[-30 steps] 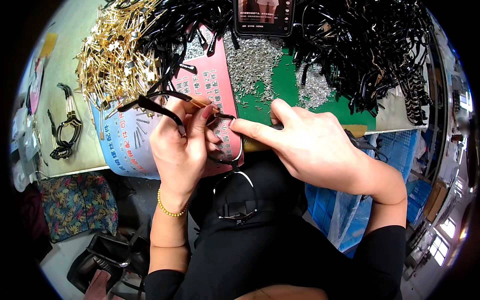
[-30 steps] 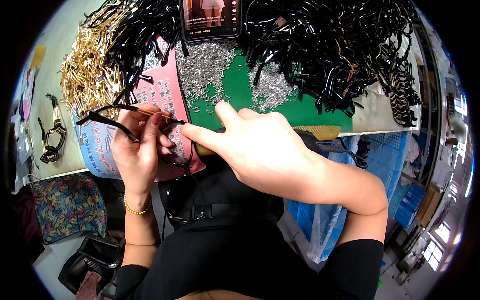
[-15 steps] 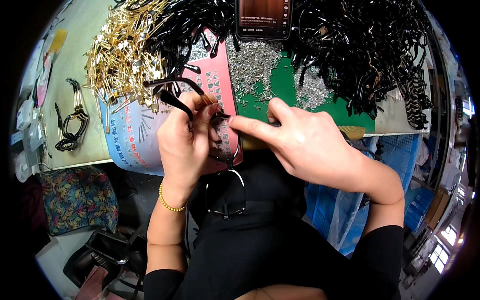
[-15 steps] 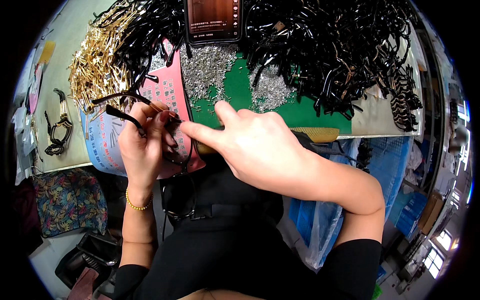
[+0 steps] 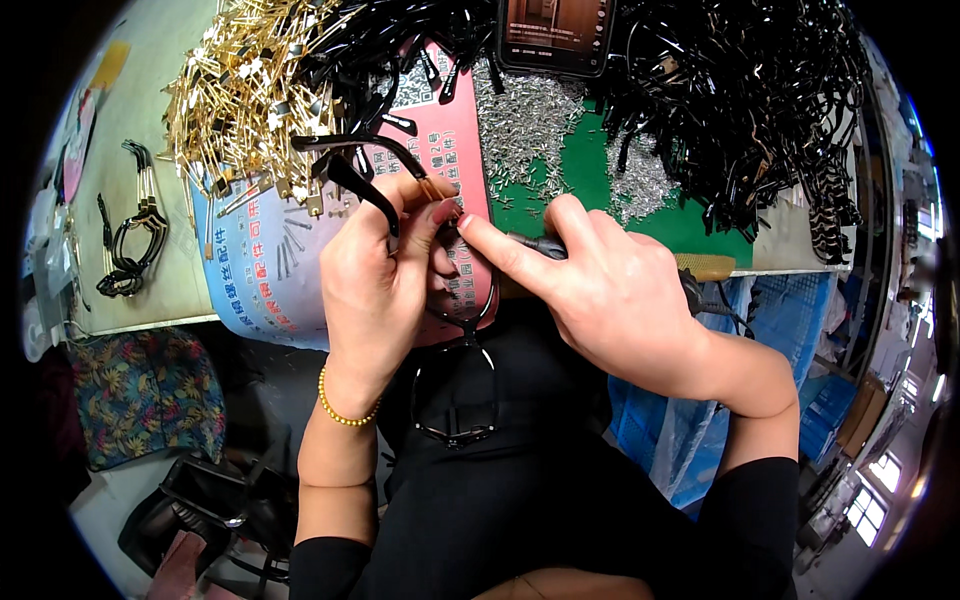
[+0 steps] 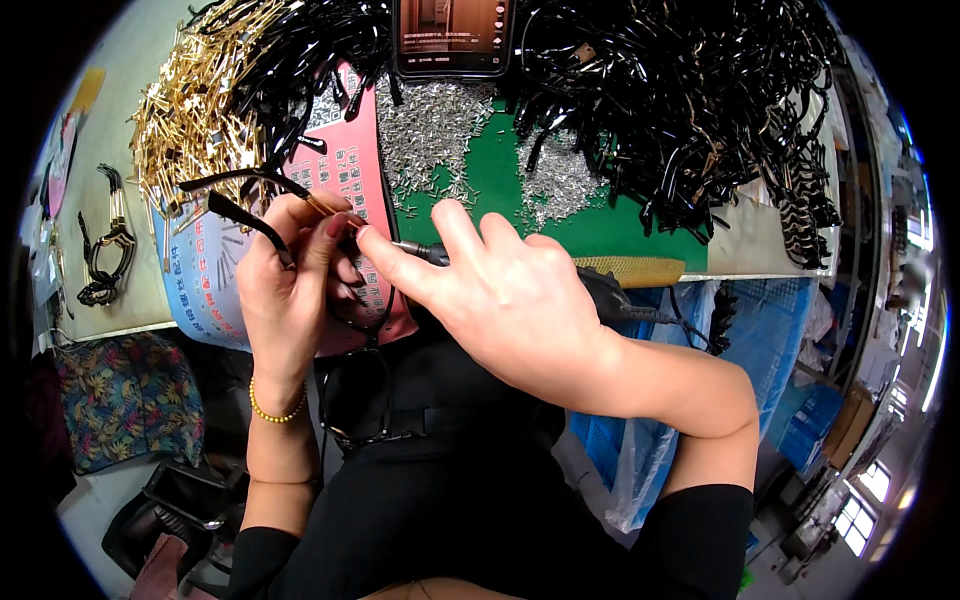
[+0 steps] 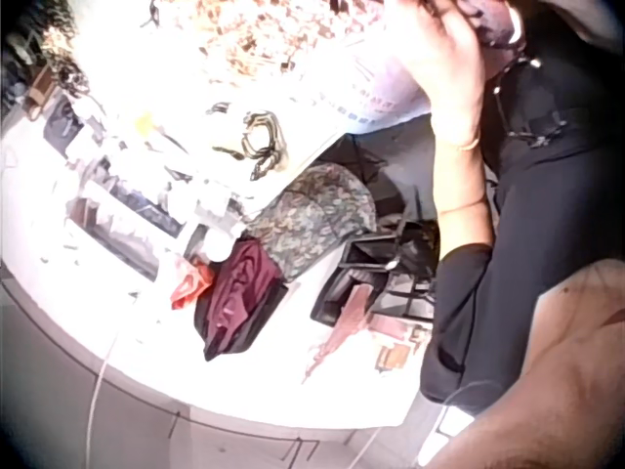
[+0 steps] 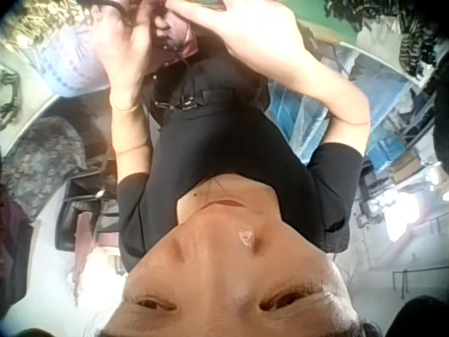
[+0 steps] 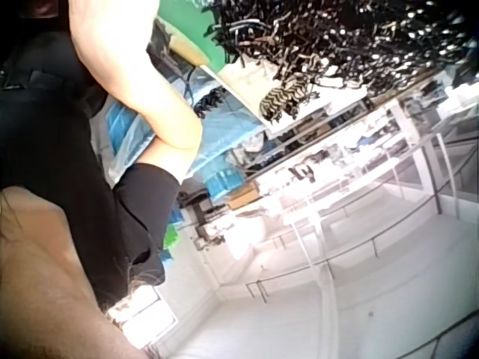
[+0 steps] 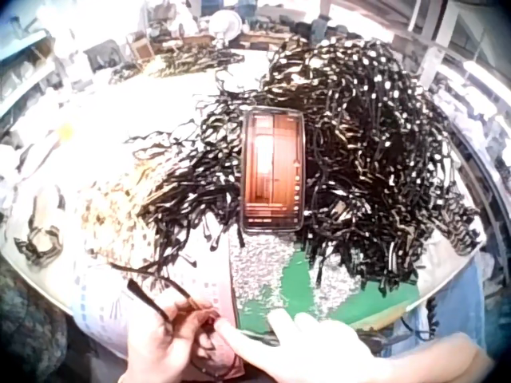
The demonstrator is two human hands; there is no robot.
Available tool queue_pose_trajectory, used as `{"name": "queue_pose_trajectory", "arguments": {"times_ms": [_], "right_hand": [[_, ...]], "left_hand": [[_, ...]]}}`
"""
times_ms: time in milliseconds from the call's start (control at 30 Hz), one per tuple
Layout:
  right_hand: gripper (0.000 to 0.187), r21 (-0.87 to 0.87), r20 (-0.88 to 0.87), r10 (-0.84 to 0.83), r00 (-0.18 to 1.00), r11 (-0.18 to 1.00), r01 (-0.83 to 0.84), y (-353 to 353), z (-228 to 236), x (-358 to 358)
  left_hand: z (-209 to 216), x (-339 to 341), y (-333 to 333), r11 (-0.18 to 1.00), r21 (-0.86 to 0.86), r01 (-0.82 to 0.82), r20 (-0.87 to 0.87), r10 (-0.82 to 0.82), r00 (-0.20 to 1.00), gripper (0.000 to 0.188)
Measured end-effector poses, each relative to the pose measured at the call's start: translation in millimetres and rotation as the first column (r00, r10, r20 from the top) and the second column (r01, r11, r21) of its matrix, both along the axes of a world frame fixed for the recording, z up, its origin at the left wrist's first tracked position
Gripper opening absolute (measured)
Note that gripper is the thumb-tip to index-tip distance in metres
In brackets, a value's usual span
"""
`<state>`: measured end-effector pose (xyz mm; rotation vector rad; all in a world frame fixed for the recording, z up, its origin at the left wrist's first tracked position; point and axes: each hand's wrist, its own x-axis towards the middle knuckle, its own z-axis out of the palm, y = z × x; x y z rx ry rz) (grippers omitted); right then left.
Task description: The person assembles eyeglasses by inserting small metal screws into the hinge areas of black frames using a screwdriver. They repeatedly pick up frames, tighten the screws, and place the finished glasses aside on the work surface.
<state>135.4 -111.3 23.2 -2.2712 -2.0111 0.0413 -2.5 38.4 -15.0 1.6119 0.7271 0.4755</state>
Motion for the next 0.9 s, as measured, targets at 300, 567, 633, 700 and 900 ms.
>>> {"name": "queue_pose_trajectory", "arguments": {"times_ms": [300, 567, 633, 700, 900], "right_hand": [[0.050, 0.085, 0.258, 0.031, 0.966, 0.995, -0.055, 3.3, -4.1, -1.4], [0.035, 0.132, 0.179, 0.130, 0.975, 0.979, -0.154, 18.3, -8.8, 24.0], [0.037, 0.111, 0.148, 0.111, 0.983, 0.986, -0.127, 19.2, -7.2, 22.1], [0.038, 0.080, 0.072, 0.066, 0.995, 0.994, -0.072, 16.7, -3.1, 20.6], [0.032, -0.077, -0.115, -0.229, 0.967, 0.972, 0.222, -7.6, 27.9, 27.5]], "left_hand": [[1.9, 1.4, 1.6, 0.998, 0.051, 0.041, -0.015, -0.040, 0.999, 0.014], [-2.8, 3.6, 1.7, 0.975, 0.207, 0.076, -0.033, -0.070, 0.997, 0.016], [-3.6, 4.9, 1.2, 0.976, 0.206, 0.067, -0.020, -0.065, 0.998, 0.016], [-4.9, 6.0, 0.9, 0.977, 0.203, 0.059, -0.001, -0.060, 0.998, 0.015], [-0.4, 35.8, 38.0, 0.950, 0.282, -0.137, 0.083, 0.118, 0.989, 0.023]]}}
